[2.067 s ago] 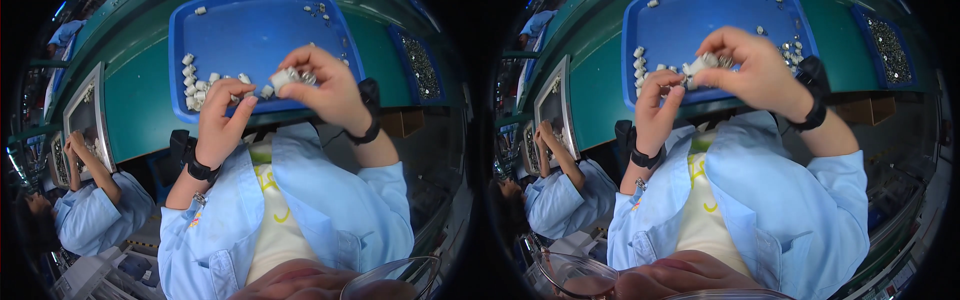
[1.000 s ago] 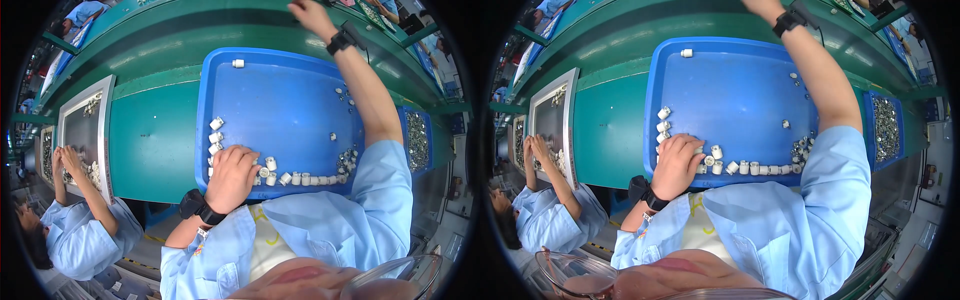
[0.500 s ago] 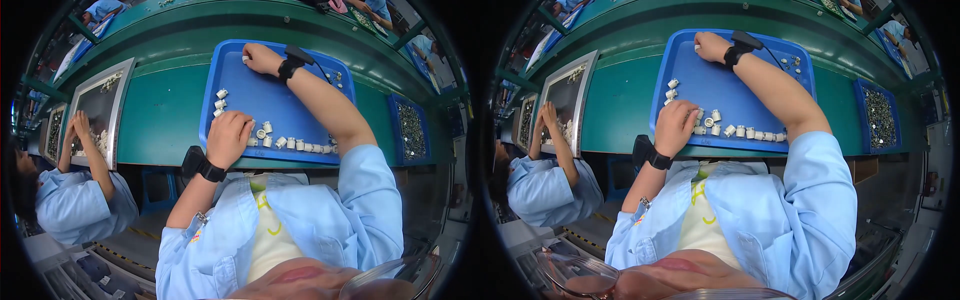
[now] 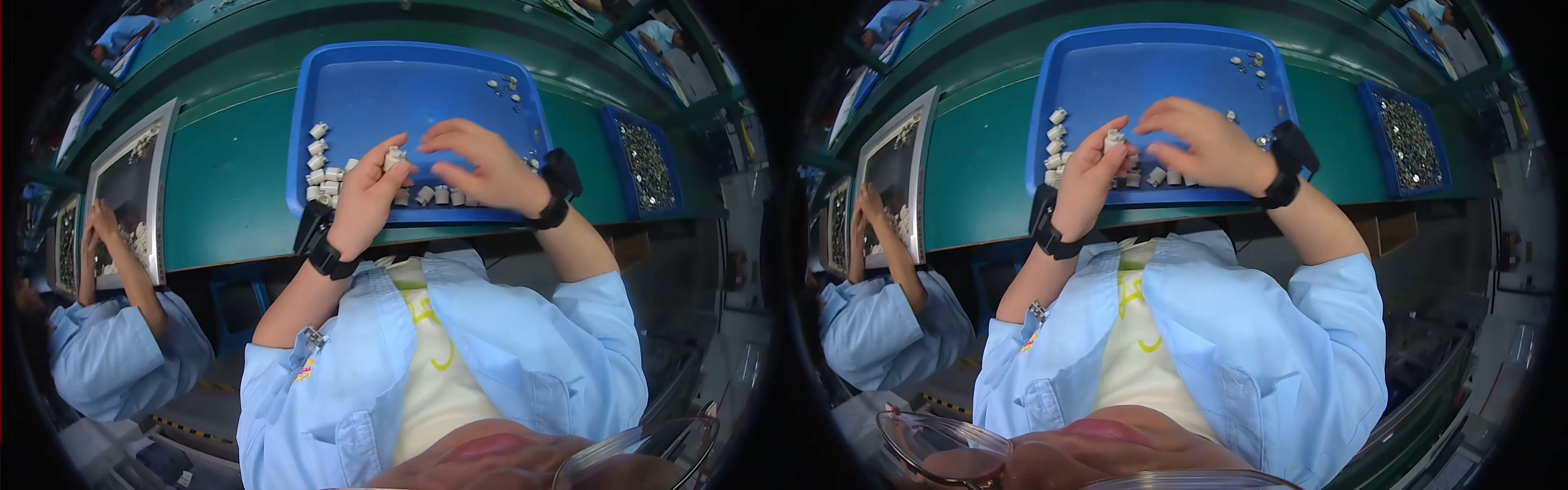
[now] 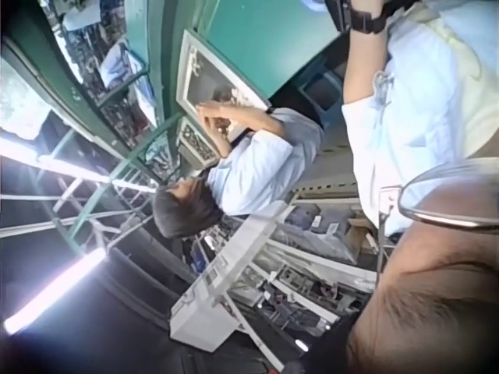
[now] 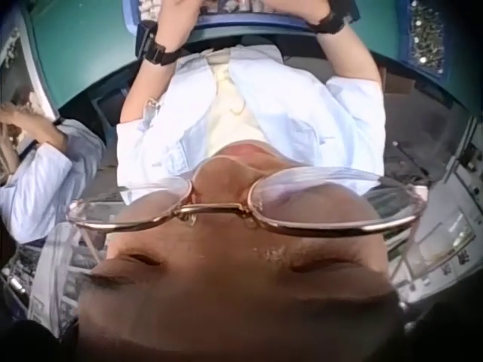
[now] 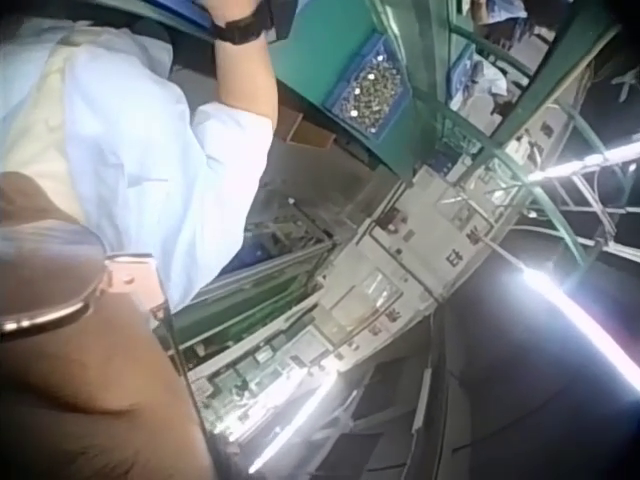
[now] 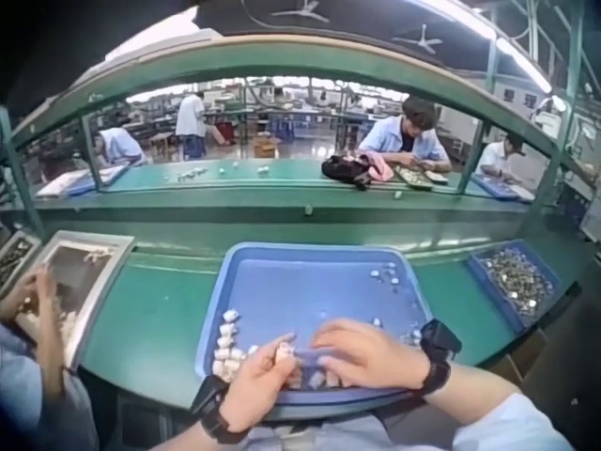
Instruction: The person picks up a white plastic housing and a metal component from a blue tray, fits the metal component into the housing, and places the assembled unit back into the tray.
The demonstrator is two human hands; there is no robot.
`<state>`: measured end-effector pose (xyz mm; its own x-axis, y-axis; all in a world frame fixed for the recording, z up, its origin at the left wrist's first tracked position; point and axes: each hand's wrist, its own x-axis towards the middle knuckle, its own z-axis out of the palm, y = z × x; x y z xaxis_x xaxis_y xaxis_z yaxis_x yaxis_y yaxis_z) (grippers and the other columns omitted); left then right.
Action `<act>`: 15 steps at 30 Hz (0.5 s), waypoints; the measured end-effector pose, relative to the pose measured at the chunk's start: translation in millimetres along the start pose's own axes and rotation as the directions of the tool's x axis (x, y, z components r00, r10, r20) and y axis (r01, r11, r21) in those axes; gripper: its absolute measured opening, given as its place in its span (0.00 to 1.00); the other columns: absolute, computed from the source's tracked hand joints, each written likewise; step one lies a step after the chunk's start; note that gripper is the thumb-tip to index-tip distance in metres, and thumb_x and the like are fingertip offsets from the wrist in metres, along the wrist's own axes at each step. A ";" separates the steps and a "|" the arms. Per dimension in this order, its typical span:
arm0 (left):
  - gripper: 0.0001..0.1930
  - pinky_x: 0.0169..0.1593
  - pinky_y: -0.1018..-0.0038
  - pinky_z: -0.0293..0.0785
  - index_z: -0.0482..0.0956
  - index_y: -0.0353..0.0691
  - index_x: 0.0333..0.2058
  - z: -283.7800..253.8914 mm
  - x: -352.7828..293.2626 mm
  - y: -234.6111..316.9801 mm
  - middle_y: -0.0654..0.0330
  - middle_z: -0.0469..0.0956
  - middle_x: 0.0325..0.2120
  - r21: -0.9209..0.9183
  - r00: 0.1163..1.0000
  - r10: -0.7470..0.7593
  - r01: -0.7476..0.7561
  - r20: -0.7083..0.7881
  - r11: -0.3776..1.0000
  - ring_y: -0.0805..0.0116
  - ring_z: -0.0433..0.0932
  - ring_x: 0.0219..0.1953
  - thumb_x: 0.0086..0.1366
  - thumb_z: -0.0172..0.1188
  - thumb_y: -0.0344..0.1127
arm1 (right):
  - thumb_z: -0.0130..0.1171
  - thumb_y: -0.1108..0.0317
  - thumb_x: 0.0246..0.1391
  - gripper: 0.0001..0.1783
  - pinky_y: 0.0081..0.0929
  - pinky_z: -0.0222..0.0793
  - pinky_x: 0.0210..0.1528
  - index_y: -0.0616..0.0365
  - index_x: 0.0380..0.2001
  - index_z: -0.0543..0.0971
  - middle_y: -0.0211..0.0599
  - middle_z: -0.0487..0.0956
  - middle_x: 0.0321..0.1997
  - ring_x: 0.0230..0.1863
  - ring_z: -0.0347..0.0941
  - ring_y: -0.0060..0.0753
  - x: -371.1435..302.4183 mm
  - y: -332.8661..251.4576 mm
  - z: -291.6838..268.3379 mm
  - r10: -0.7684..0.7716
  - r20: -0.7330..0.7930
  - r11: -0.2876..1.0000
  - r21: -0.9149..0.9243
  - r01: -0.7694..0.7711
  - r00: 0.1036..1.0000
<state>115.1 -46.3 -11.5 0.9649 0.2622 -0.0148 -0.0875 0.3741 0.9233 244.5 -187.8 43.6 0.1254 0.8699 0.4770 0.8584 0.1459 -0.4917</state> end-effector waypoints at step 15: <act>0.16 0.37 0.84 0.64 0.62 0.41 0.49 1.7 -24.8 4.4 0.63 0.72 0.32 0.141 0.999 0.003 -0.008 0.038 0.990 0.80 0.68 0.32 0.62 0.49 0.34 | 0.57 0.71 0.46 0.13 0.18 0.66 0.35 0.60 0.38 0.73 0.33 0.74 0.32 0.31 0.70 0.22 -46.5 65.1 -44.5 0.581 -0.007 0.807 -0.124 -0.577 0.814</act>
<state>91.3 -52.6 -6.4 0.9734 0.2292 0.0025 -0.0595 0.2423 0.9684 316.7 -239.7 21.9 0.6042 0.7895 0.1081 0.6824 -0.4426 -0.5817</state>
